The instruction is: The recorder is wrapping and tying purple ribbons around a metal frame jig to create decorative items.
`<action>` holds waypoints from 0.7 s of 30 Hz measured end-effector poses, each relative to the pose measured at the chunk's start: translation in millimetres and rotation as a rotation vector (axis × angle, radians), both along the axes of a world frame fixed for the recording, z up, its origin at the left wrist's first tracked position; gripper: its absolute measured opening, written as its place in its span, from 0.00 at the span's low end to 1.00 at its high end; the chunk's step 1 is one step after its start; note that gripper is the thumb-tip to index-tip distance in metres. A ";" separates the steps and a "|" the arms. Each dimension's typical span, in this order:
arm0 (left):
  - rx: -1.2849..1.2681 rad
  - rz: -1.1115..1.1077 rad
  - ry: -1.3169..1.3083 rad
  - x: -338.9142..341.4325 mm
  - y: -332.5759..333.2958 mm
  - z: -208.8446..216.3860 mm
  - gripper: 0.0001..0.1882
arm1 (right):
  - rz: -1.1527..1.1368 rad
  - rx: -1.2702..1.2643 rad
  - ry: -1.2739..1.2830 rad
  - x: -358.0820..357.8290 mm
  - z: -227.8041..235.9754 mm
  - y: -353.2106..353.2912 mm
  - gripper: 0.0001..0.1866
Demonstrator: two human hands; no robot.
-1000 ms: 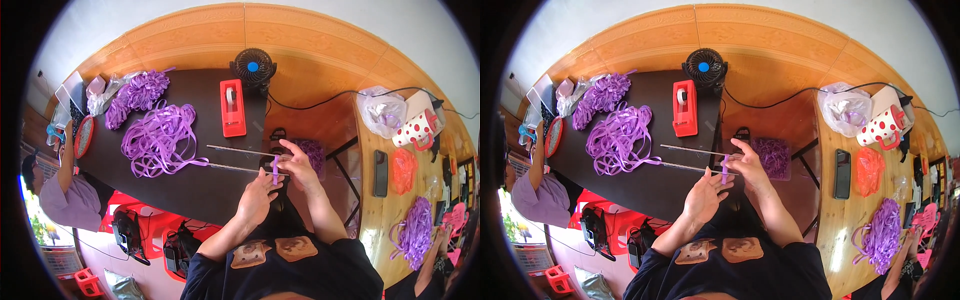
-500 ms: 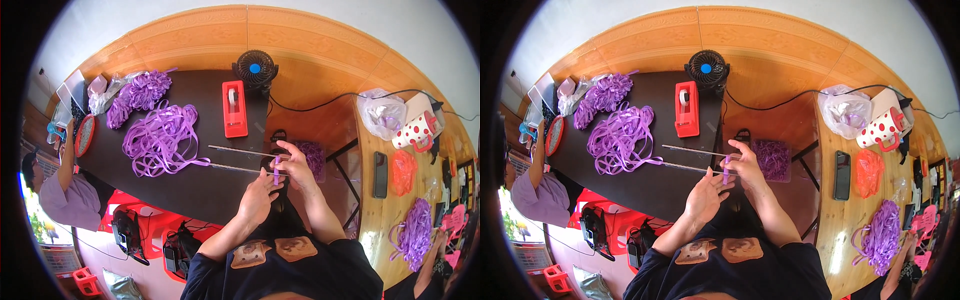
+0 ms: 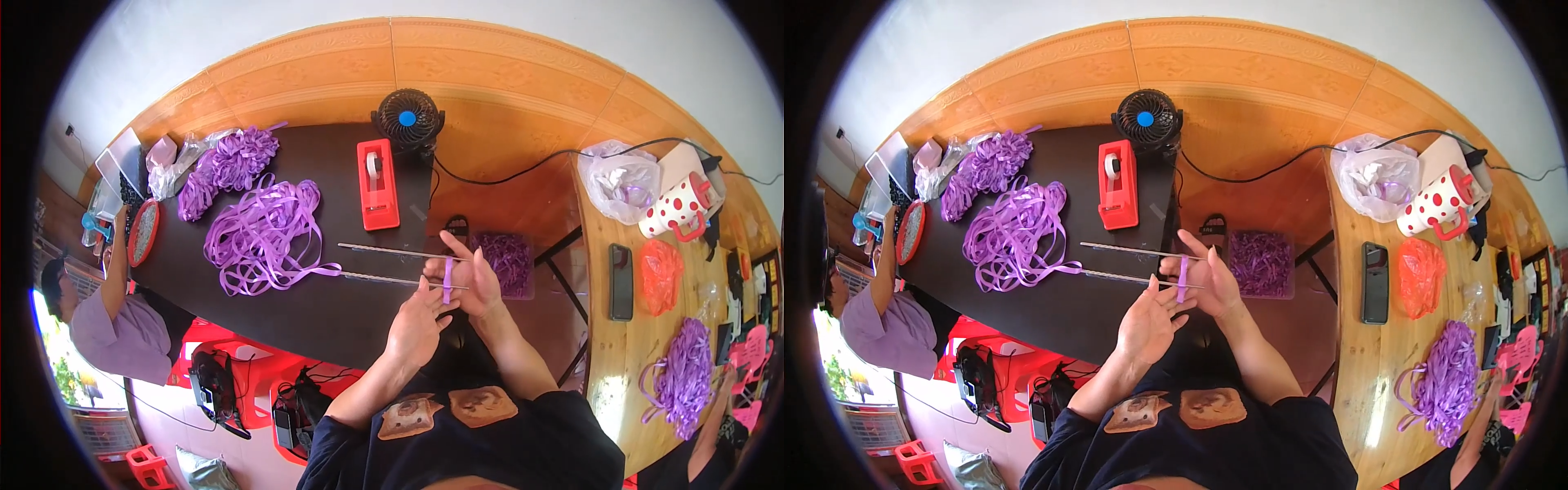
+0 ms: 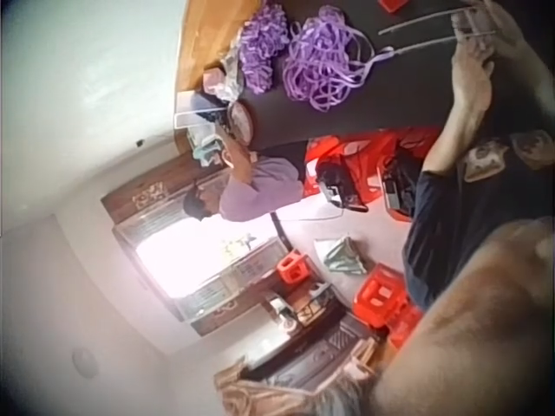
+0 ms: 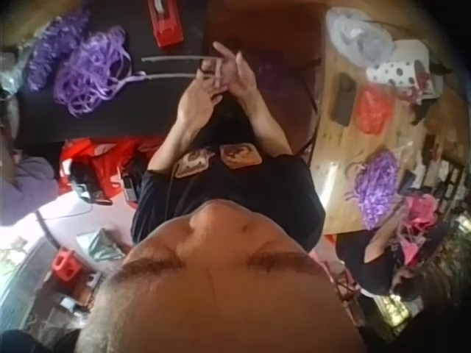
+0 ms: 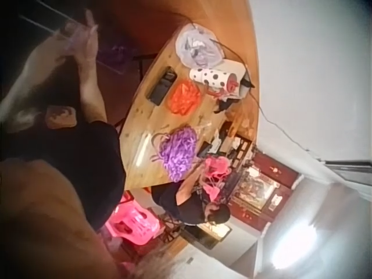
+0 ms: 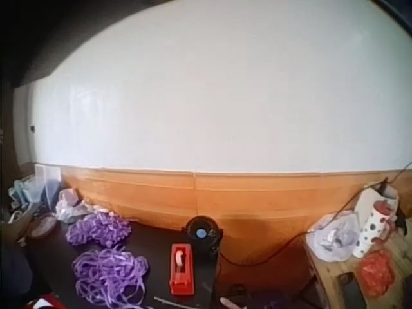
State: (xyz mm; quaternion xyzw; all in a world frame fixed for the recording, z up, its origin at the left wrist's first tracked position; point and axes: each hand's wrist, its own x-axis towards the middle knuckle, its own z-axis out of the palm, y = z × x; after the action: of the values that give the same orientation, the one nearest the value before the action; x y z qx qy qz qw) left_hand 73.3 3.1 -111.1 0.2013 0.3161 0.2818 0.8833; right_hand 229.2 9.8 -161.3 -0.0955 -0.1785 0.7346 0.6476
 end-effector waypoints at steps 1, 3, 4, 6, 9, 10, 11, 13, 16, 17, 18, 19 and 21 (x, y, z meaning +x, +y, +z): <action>0.009 -0.021 0.035 0.3 0.3 4.9 0.33 | 0.000 -0.002 -0.002 5.4 -0.9 -3.8 0.32; 0.015 -0.042 0.067 0.2 0.9 8.2 0.36 | -0.320 -0.143 -0.559 14.6 -1.9 -12.5 0.31; 0.027 -0.051 0.065 -0.2 0.9 8.4 0.35 | -0.529 -0.275 -0.769 15.7 -1.4 -16.6 0.21; 0.037 -0.057 0.061 0.5 1.0 8.7 0.35 | -0.661 -0.215 -0.976 21.9 3.2 -23.1 0.15; 0.007 -0.019 0.048 -0.6 -0.3 7.1 0.32 | -0.961 0.019 -1.556 9.5 44.7 -21.6 0.09; 0.015 -0.020 0.044 -0.6 0.6 4.3 0.32 | -1.004 0.110 -1.711 5.2 51.7 -19.1 0.10; 0.024 -0.020 0.041 -0.9 1.0 2.8 0.33 | -0.994 0.084 -1.760 0.2 52.3 -18.3 0.10; 0.008 -0.010 0.048 0.2 0.5 4.5 0.33 | -0.951 0.048 -1.831 -5.5 51.1 -18.3 0.10; 0.004 -0.006 0.049 1.6 -0.5 8.6 0.34 | -0.861 0.005 -1.869 -5.2 42.3 -19.7 0.06; 0.015 -0.014 0.041 1.5 -0.3 9.4 0.34 | -0.835 -0.007 -1.760 -4.8 38.2 -19.5 0.05; 0.015 -0.016 0.041 1.5 -0.5 8.7 0.34 | -0.810 -0.023 -1.652 -3.7 33.5 -20.5 0.04; 0.008 -0.015 0.039 1.1 -0.4 7.7 0.34 | -0.811 -0.025 -1.653 -2.9 25.9 -20.7 0.04; 0.002 -0.014 0.037 0.4 0.0 6.7 0.33 | -0.652 -0.168 -1.267 -3.0 14.4 -20.1 0.03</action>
State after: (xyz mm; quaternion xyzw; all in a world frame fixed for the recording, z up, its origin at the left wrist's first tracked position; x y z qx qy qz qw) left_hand 73.7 3.1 -104.4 0.2094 0.3308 0.2719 0.8791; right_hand 226.2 -10.3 -146.9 -0.6017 -0.4253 0.3184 0.5964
